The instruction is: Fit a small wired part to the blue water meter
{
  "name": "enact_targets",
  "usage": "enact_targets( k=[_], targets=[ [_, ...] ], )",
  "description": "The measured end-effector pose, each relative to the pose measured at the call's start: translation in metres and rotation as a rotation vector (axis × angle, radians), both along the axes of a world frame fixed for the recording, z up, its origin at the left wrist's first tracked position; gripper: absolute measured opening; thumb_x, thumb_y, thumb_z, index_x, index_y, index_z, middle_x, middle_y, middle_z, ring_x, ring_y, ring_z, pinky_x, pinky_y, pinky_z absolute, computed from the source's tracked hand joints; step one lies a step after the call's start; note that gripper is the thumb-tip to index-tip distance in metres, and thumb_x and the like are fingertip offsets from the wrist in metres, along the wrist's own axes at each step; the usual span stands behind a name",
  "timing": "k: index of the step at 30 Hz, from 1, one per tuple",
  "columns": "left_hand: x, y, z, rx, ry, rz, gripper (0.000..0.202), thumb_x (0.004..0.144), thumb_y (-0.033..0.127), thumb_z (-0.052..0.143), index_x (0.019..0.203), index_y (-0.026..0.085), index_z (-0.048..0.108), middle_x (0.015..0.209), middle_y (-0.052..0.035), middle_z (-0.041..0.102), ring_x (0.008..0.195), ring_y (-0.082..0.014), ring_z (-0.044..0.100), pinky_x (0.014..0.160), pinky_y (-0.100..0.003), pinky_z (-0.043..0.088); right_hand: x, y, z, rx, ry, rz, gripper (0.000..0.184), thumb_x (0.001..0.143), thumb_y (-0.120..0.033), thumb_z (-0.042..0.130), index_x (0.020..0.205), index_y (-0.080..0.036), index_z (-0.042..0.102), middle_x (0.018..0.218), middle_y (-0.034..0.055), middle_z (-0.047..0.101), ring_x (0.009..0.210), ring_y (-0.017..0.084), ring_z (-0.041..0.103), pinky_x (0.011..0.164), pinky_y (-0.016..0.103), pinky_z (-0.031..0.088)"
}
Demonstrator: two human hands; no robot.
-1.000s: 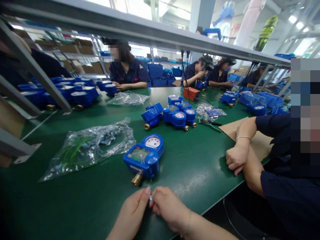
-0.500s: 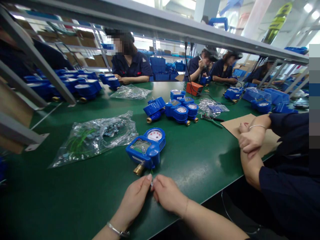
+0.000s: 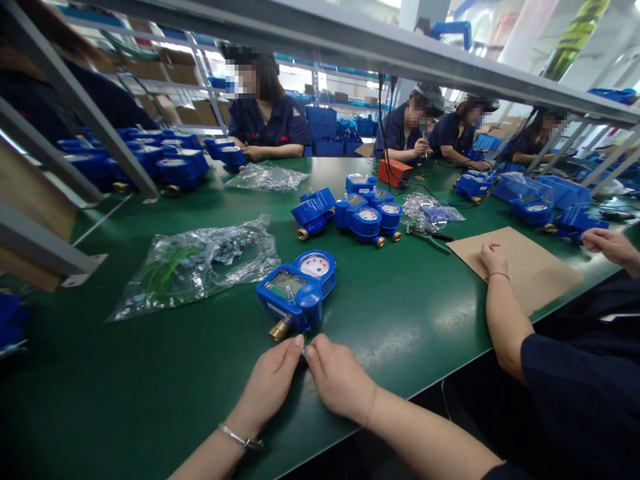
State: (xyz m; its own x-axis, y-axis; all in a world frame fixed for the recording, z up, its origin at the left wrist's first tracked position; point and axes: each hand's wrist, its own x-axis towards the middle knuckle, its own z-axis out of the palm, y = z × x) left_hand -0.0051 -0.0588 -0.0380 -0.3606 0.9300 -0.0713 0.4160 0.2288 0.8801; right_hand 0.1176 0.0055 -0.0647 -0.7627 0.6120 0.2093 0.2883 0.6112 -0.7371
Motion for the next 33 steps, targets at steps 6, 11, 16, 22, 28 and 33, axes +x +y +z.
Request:
enact_targets(
  k=[6, 11, 16, 22, 28, 33],
  targets=[
    [0.0, 0.003, -0.004, 0.002, 0.0, 0.018, 0.043, 0.087, 0.048, 0.034, 0.06, 0.018, 0.05, 0.06, 0.0006, 0.053, 0.058, -0.0155, 0.047, 0.056, -0.025, 0.035, 0.004, 0.008, 0.001, 0.093, -0.023, 0.052, 0.025, 0.089, -0.026, 0.036, 0.076, -0.016, 0.055, 0.069, 0.005, 0.056, 0.067, 0.016, 0.05, 0.067, 0.03, 0.037],
    [-0.003, 0.003, -0.002, 0.004, 0.007, 0.018, 0.043, 0.087, 0.048, 0.035, 0.06, 0.018, 0.05, 0.06, 0.0007, 0.052, 0.058, -0.0152, 0.047, 0.056, -0.025, 0.033, -0.005, 0.01, 0.003, -0.029, -0.036, 0.062, 0.035, 0.094, -0.024, 0.024, 0.075, -0.016, 0.053, 0.047, -0.0035, 0.046, 0.043, 0.01, 0.041, 0.051, 0.022, 0.035],
    [-0.003, 0.006, -0.007, -0.009, -0.024, 0.04, 0.046, 0.086, 0.053, 0.034, 0.059, 0.018, 0.047, 0.06, 0.0007, 0.05, 0.055, -0.0141, 0.042, 0.051, -0.024, 0.031, 0.004, 0.007, 0.005, 0.017, -0.032, 0.018, 0.019, 0.087, -0.025, 0.04, 0.085, -0.015, 0.055, 0.08, 0.0091, 0.057, 0.076, 0.019, 0.049, 0.075, 0.034, 0.036],
    [-0.001, 0.009, -0.012, 0.002, -0.041, 0.052, 0.046, 0.085, 0.055, 0.031, 0.06, 0.019, 0.046, 0.058, 0.0005, 0.049, 0.056, -0.0158, 0.044, 0.053, -0.025, 0.032, -0.005, 0.017, 0.005, -0.116, -0.031, 0.002, 0.022, 0.086, -0.03, 0.039, 0.071, -0.018, 0.051, 0.06, 0.0015, 0.05, 0.058, 0.015, 0.046, 0.063, 0.029, 0.038],
    [0.008, -0.006, -0.009, 0.02, 0.044, 0.101, 0.041, 0.09, 0.044, 0.03, 0.064, 0.019, 0.048, 0.064, -0.0012, 0.053, 0.061, -0.0157, 0.048, 0.059, -0.026, 0.032, -0.008, -0.007, 0.001, -0.287, -0.02, 0.024, 0.04, 0.094, -0.031, 0.013, 0.075, -0.018, 0.046, 0.046, -0.0047, 0.04, 0.039, 0.013, 0.039, 0.045, 0.024, 0.032],
    [0.007, -0.011, -0.02, 0.005, 0.058, 0.113, 0.044, 0.09, 0.045, 0.029, 0.063, 0.018, 0.049, 0.061, 0.0004, 0.051, 0.057, -0.0129, 0.044, 0.053, -0.024, 0.03, 0.009, -0.005, -0.021, 0.419, -0.164, 0.034, 0.022, 0.091, -0.022, 0.033, 0.099, -0.015, 0.052, 0.08, 0.0094, 0.058, 0.071, 0.022, 0.051, 0.066, 0.035, 0.035]
  ],
)
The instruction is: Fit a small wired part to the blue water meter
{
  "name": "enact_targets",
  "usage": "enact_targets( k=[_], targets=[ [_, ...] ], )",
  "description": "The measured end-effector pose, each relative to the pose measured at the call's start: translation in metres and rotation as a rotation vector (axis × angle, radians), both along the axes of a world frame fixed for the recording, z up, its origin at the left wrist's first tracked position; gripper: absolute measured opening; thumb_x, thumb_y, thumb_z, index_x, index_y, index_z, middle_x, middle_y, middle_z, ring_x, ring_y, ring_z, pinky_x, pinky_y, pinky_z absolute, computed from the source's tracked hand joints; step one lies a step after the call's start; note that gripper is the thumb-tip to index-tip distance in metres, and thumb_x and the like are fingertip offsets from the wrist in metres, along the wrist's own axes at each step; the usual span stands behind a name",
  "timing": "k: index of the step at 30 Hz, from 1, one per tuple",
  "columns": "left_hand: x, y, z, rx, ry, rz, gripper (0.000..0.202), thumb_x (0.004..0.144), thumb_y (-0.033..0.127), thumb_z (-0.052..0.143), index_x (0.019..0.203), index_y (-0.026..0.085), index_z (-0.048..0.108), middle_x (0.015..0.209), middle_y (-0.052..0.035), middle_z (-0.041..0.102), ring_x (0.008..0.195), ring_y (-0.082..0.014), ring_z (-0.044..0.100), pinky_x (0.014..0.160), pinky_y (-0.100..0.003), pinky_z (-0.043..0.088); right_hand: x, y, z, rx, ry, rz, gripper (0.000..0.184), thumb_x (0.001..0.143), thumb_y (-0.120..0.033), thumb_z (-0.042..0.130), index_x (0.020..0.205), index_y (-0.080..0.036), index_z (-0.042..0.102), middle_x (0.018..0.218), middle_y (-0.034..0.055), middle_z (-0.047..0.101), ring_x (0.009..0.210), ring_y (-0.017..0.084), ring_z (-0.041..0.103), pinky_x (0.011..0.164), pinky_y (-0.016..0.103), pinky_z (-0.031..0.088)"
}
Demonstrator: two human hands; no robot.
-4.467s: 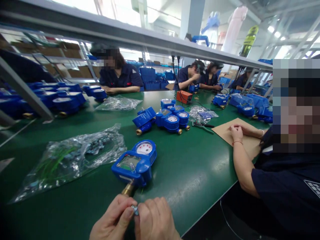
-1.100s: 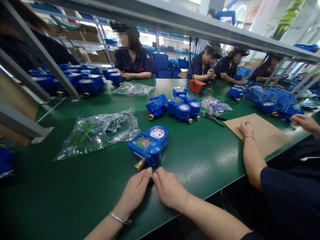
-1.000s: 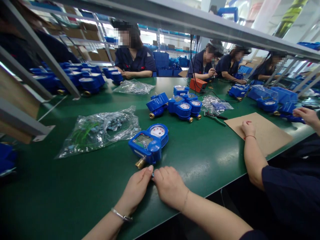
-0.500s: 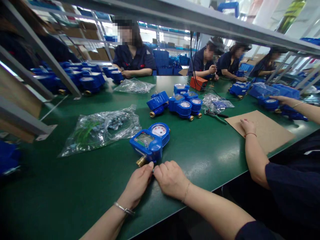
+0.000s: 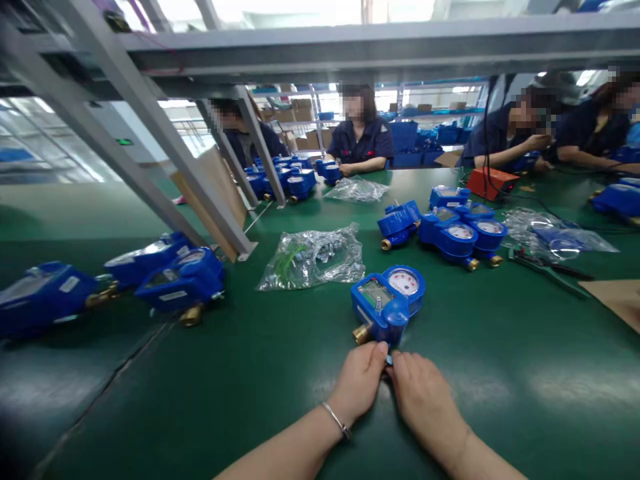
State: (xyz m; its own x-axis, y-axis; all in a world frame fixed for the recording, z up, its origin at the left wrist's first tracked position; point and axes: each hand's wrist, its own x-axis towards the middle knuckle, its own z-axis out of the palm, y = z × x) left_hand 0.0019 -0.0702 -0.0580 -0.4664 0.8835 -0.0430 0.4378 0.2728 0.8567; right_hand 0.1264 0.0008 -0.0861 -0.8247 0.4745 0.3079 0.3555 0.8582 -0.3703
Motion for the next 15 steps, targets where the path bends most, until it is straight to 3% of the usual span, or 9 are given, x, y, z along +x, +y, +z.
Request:
enact_targets(
  k=[3, 7, 11, 15],
  targets=[
    [-0.003, -0.002, -0.005, 0.0, -0.021, -0.02, 0.047, 0.09, 0.047, 0.028, 0.06, 0.017, 0.047, 0.055, 0.0029, 0.045, 0.052, -0.0109, 0.039, 0.049, -0.023, 0.026, 0.005, 0.009, -0.003, 0.35, -0.059, 0.064, 0.023, 0.088, -0.014, 0.037, 0.103, -0.015, 0.053, 0.076, 0.0077, 0.056, 0.069, 0.022, 0.046, 0.065, 0.036, 0.032],
    [-0.002, -0.004, -0.008, 0.004, -0.022, -0.019, 0.048, 0.09, 0.048, 0.029, 0.059, 0.017, 0.046, 0.054, 0.0039, 0.042, 0.051, -0.0099, 0.037, 0.047, -0.023, 0.023, 0.005, 0.017, -0.002, 0.472, -0.013, 0.171, 0.016, 0.085, -0.011, 0.041, 0.09, -0.017, 0.055, 0.072, 0.0054, 0.053, 0.065, 0.019, 0.043, 0.063, 0.035, 0.029],
    [0.0, -0.005, -0.006, 0.009, 0.0, 0.015, 0.044, 0.09, 0.046, 0.031, 0.061, 0.016, 0.048, 0.058, 0.0028, 0.046, 0.055, -0.0106, 0.04, 0.049, -0.023, 0.026, -0.001, 0.02, -0.009, 0.301, 0.127, 0.269, 0.015, 0.088, -0.014, 0.039, 0.079, -0.017, 0.051, 0.07, 0.0053, 0.052, 0.066, 0.018, 0.044, 0.066, 0.033, 0.032],
    [-0.002, -0.001, -0.002, 0.016, -0.012, 0.02, 0.042, 0.09, 0.044, 0.031, 0.065, 0.016, 0.05, 0.063, 0.0004, 0.052, 0.059, -0.0126, 0.045, 0.053, -0.024, 0.03, -0.013, 0.016, -0.006, -0.192, 0.191, 0.19, 0.023, 0.092, -0.02, 0.03, 0.076, -0.018, 0.047, 0.066, 0.0033, 0.051, 0.061, 0.016, 0.047, 0.061, 0.029, 0.035]
  ],
)
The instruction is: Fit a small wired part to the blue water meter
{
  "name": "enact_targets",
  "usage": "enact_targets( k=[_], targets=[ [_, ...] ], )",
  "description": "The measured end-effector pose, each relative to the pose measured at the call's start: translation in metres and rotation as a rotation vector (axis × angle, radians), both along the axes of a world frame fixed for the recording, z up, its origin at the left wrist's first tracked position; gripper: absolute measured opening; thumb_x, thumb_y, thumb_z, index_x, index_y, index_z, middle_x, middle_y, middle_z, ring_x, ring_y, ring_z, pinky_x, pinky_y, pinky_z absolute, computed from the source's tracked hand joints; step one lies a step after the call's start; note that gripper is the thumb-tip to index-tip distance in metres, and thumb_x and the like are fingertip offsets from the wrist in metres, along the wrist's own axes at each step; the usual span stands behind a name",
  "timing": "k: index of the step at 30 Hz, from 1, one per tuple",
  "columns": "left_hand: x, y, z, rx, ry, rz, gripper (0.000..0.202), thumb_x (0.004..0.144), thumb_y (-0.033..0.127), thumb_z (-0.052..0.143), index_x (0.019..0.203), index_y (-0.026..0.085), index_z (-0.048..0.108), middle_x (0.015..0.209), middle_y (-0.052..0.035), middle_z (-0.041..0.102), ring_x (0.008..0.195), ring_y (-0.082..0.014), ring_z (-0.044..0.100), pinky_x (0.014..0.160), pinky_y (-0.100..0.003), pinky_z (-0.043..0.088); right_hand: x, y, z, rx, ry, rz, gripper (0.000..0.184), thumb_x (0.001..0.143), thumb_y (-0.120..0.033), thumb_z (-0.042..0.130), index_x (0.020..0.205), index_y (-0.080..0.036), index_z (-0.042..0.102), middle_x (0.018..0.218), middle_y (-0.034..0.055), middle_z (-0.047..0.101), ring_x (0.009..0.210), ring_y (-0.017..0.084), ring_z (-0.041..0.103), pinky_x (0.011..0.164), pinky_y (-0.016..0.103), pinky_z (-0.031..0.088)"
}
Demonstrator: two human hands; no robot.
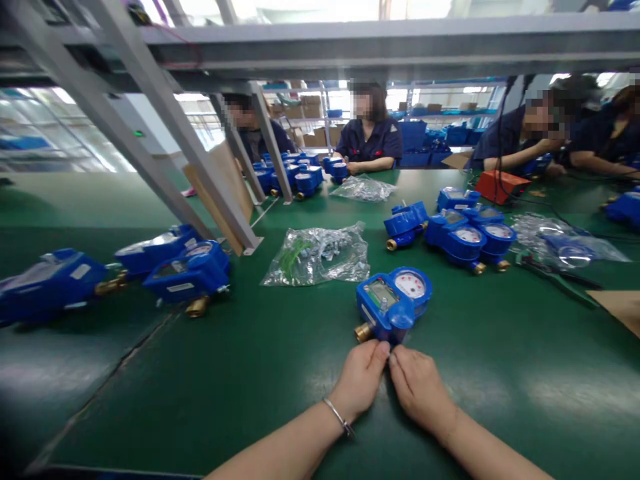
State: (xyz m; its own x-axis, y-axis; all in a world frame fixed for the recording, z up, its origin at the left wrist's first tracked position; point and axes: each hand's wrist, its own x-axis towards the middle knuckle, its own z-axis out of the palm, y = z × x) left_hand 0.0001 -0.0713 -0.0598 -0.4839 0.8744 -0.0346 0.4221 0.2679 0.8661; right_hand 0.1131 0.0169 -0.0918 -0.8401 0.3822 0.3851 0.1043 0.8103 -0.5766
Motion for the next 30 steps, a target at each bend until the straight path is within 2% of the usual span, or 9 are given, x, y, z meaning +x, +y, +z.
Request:
enact_targets(
  k=[2, 7, 10, 12, 14, 17, 21, 25, 30],
  targets=[
    [-0.002, 0.004, 0.001, 0.004, -0.017, -0.007, 0.042, 0.09, 0.045, 0.031, 0.066, 0.016, 0.05, 0.065, -0.0007, 0.053, 0.06, -0.0135, 0.046, 0.056, -0.024, 0.032, -0.005, -0.002, 0.007, -0.164, -0.023, -0.04, 0.027, 0.093, -0.024, 0.029, 0.073, -0.019, 0.045, 0.064, 0.0016, 0.051, 0.059, 0.014, 0.048, 0.059, 0.027, 0.035],
    [-0.011, 0.005, 0.009, -0.013, -0.062, -0.096, 0.042, 0.088, 0.047, 0.033, 0.067, 0.017, 0.054, 0.058, 0.0006, 0.053, 0.054, -0.014, 0.047, 0.052, -0.024, 0.034, 0.0, 0.006, 0.019, -0.231, -0.053, -0.131, 0.027, 0.092, -0.03, 0.035, 0.071, -0.02, 0.048, 0.064, -0.0011, 0.054, 0.06, 0.012, 0.052, 0.06, 0.024, 0.039],
    [-0.031, -0.004, 0.023, -0.022, -0.047, -0.067, 0.039, 0.083, 0.05, 0.043, 0.067, 0.018, 0.058, 0.053, 0.0018, 0.05, 0.05, -0.0151, 0.048, 0.051, -0.025, 0.035, 0.012, 0.01, 0.023, -0.274, 0.0, -0.29, 0.023, 0.093, -0.035, 0.034, 0.085, -0.019, 0.049, 0.073, 0.001, 0.056, 0.066, 0.013, 0.054, 0.062, 0.025, 0.043],
    [-0.05, -0.005, 0.033, 0.034, -0.011, 0.053, 0.036, 0.081, 0.051, 0.047, 0.077, 0.018, 0.059, 0.067, -0.0011, 0.055, 0.064, -0.0188, 0.053, 0.062, -0.029, 0.041, 0.012, 0.008, 0.028, -0.334, 0.126, -0.414, 0.027, 0.091, -0.038, 0.037, 0.107, -0.018, 0.044, 0.095, 0.0069, 0.055, 0.08, 0.016, 0.056, 0.067, 0.027, 0.048],
    [-0.069, 0.004, 0.042, 0.137, 0.0, 0.151, 0.039, 0.08, 0.052, 0.048, 0.1, 0.019, 0.056, 0.099, -0.0071, 0.056, 0.094, -0.0233, 0.052, 0.082, -0.035, 0.041, 0.003, 0.003, 0.034, -0.427, 0.276, -0.44, 0.048, 0.086, -0.042, 0.046, 0.126, -0.02, 0.03, 0.12, 0.0125, 0.042, 0.097, 0.019, 0.053, 0.074, 0.031, 0.051],
    [-0.087, 0.03, 0.049, 0.233, -0.106, 0.078, 0.053, 0.079, 0.056, 0.046, 0.12, 0.022, 0.047, 0.124, -0.0083, 0.048, 0.115, -0.0232, 0.044, 0.095, -0.036, 0.038, -0.02, -0.006, 0.041, -0.498, 0.367, -0.413, 0.067, 0.082, -0.043, 0.052, 0.137, -0.025, 0.018, 0.134, 0.0132, 0.022, 0.112, 0.023, 0.045, 0.084, 0.038, 0.049],
    [-0.081, 0.048, 0.055, 0.187, -0.321, -0.084, 0.061, 0.08, 0.065, 0.038, 0.109, 0.014, 0.055, 0.099, -0.0116, 0.062, 0.087, -0.023, 0.059, 0.073, -0.037, 0.051, -0.033, -0.007, 0.048, -0.456, 0.378, -0.512, 0.057, 0.087, -0.04, 0.044, 0.138, -0.025, 0.022, 0.13, 0.0119, 0.026, 0.117, 0.025, 0.041, 0.098, 0.045, 0.037],
    [-0.059, 0.027, 0.08, 0.156, -0.413, -0.131, 0.054, 0.079, 0.06, 0.048, 0.113, 0.019, 0.051, 0.095, -0.0083, 0.06, 0.075, -0.0204, 0.06, 0.053, -0.032, 0.053, -0.009, 0.003, 0.075, -0.463, 0.368, -0.495, 0.048, 0.088, -0.043, 0.041, 0.132, -0.023, 0.036, 0.116, 0.0095, 0.045, 0.113, 0.024, 0.044, 0.1, 0.044, 0.034],
    [-0.042, -0.012, 0.128, 0.103, -0.484, -0.12, 0.04, 0.083, 0.054, 0.046, 0.1, 0.019, 0.056, 0.072, -0.0008, 0.056, 0.06, -0.0162, 0.057, 0.049, -0.029, 0.052, 0.016, -0.007, 0.123, -0.966, 0.36, -0.286, 0.047, 0.086, -0.055, 0.038, 0.12, -0.024, 0.046, 0.098, 0.0068, 0.058, 0.081, 0.021, 0.059, 0.063, 0.034, 0.053]
  ],
)
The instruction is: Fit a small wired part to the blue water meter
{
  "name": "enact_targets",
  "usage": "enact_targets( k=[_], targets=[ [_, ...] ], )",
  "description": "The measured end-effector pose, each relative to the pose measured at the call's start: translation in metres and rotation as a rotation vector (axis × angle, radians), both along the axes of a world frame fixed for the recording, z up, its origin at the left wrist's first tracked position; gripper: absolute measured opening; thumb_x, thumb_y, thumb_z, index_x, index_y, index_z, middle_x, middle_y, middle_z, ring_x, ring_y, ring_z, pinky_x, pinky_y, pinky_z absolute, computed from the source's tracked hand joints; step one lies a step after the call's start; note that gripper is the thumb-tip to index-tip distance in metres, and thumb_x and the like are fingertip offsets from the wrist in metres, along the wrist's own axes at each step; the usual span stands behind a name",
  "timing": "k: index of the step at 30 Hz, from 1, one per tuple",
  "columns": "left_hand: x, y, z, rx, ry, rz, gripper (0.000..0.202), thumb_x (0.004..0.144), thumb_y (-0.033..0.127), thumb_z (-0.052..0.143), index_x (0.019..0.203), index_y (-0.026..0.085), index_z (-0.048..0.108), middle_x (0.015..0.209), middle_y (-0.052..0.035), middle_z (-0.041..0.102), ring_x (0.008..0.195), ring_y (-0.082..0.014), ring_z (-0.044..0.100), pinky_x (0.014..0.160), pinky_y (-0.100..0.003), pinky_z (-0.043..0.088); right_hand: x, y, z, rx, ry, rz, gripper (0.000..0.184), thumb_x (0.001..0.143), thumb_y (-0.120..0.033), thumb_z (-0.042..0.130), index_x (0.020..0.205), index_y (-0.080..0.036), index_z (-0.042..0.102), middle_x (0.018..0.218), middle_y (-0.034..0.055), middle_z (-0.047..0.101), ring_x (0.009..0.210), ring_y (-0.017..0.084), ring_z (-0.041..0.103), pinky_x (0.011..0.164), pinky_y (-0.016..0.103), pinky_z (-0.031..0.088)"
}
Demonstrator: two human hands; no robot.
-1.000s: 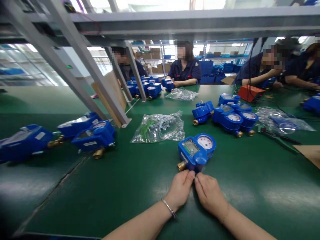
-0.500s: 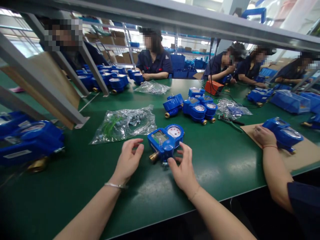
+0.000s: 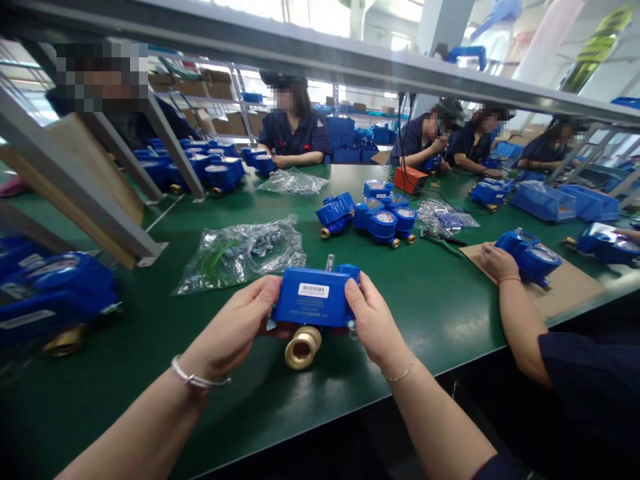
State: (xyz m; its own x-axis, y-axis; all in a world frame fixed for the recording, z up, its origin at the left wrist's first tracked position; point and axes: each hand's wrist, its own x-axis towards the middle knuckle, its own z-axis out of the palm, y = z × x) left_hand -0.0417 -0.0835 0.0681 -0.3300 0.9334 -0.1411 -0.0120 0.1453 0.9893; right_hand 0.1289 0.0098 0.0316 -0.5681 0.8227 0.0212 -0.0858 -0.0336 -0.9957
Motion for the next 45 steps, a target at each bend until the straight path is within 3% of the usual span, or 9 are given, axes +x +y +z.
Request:
enact_targets(
  k=[3, 10, 26, 33, 36, 38, 41, 43, 45],
  targets=[
    [0.005, -0.022, 0.015, -0.006, -0.01, 0.028, 0.038, 0.083, 0.052, 0.048, 0.101, 0.02, 0.057, 0.076, -0.0019, 0.059, 0.064, -0.0172, 0.058, 0.053, -0.031, 0.054, 0.001, -0.015, 0.013, -0.164, 0.098, 0.114, 0.045, 0.085, -0.056, 0.042, 0.117, -0.024, 0.048, 0.093, 0.0049, 0.061, 0.073, 0.019, 0.06, 0.05, 0.028, 0.052],
    [0.005, -0.065, 0.015, -0.004, -0.049, 0.136, 0.04, 0.081, 0.05, 0.052, 0.114, 0.026, 0.052, 0.1, -0.0043, 0.06, 0.082, -0.0219, 0.06, 0.061, -0.037, 0.056, -0.008, -0.038, 0.017, -0.036, 0.123, 0.138, 0.041, 0.083, -0.048, 0.053, 0.118, -0.026, 0.051, 0.11, 0.0022, 0.06, 0.102, 0.018, 0.055, 0.079, 0.027, 0.051],
    [-0.025, -0.128, 0.013, 0.048, 0.029, 0.315, 0.039, 0.083, 0.05, 0.05, 0.115, 0.027, 0.052, 0.101, -0.0034, 0.06, 0.078, -0.0193, 0.06, 0.059, -0.028, 0.053, -0.051, -0.075, 0.037, -0.029, 0.133, 0.312, 0.042, 0.082, -0.05, 0.053, 0.118, -0.028, 0.052, 0.099, 0.0011, 0.062, 0.089, 0.017, 0.059, 0.079, 0.029, 0.05],
    [-0.049, -0.153, -0.022, 0.116, 0.193, 0.298, 0.034, 0.083, 0.04, 0.053, 0.113, 0.021, 0.052, 0.114, -0.0056, 0.056, 0.096, -0.0214, 0.057, 0.082, -0.032, 0.049, -0.088, -0.093, -0.008, -0.258, 0.149, 0.449, 0.048, 0.08, -0.064, 0.043, 0.115, -0.033, 0.037, 0.101, 0.0018, 0.057, 0.081, 0.018, 0.059, 0.065, 0.029, 0.05],
    [-0.066, -0.178, -0.04, 0.067, 0.172, 0.191, 0.03, 0.087, 0.035, 0.046, 0.113, 0.021, 0.05, 0.113, -0.0065, 0.058, 0.091, -0.0193, 0.059, 0.082, -0.034, 0.049, -0.109, -0.109, -0.038, -0.137, 0.066, 0.385, 0.046, 0.079, -0.053, 0.055, 0.114, -0.03, 0.036, 0.105, 0.0026, 0.054, 0.089, 0.019, 0.057, 0.078, 0.032, 0.048],
    [-0.087, -0.191, -0.046, 0.021, 0.351, 0.187, 0.028, 0.088, 0.035, 0.045, 0.111, 0.022, 0.054, 0.105, -0.0059, 0.06, 0.091, -0.0194, 0.059, 0.083, -0.034, 0.049, -0.122, -0.117, -0.051, -0.012, 0.028, 0.404, 0.046, 0.079, -0.049, 0.057, 0.115, -0.028, 0.037, 0.11, 0.0038, 0.051, 0.097, 0.02, 0.054, 0.088, 0.034, 0.044],
    [-0.133, -0.2, -0.046, -0.037, 0.893, 0.611, 0.028, 0.082, 0.038, 0.053, 0.106, 0.024, 0.058, 0.107, -0.0061, 0.054, 0.101, -0.0228, 0.054, 0.091, -0.039, 0.046, -0.143, -0.126, -0.059, 0.025, 0.033, 0.478, 0.046, 0.08, -0.049, 0.054, 0.117, -0.028, 0.036, 0.112, 0.005, 0.05, 0.101, 0.021, 0.053, 0.092, 0.037, 0.043],
    [-0.169, -0.202, -0.044, -0.072, 1.047, 0.939, 0.045, 0.077, 0.04, 0.057, 0.117, 0.02, 0.049, 0.119, -0.0111, 0.04, 0.113, -0.029, 0.045, 0.098, -0.048, 0.038, -0.156, -0.131, -0.059, -0.006, 0.049, 0.47, 0.048, 0.079, -0.051, 0.054, 0.117, -0.027, 0.038, 0.112, 0.0058, 0.051, 0.101, 0.023, 0.054, 0.09, 0.039, 0.044],
    [-0.205, -0.207, -0.039, -0.1, 1.112, 1.109, 0.058, 0.076, 0.042, 0.058, 0.125, 0.016, 0.04, 0.124, -0.0147, 0.031, 0.118, -0.0325, 0.038, 0.101, -0.052, 0.033, -0.165, -0.136, -0.06, -0.027, 0.048, 0.432, 0.052, 0.076, -0.054, 0.055, 0.117, -0.027, 0.039, 0.114, 0.0063, 0.051, 0.102, 0.025, 0.054, 0.09, 0.04, 0.044]
  ],
)
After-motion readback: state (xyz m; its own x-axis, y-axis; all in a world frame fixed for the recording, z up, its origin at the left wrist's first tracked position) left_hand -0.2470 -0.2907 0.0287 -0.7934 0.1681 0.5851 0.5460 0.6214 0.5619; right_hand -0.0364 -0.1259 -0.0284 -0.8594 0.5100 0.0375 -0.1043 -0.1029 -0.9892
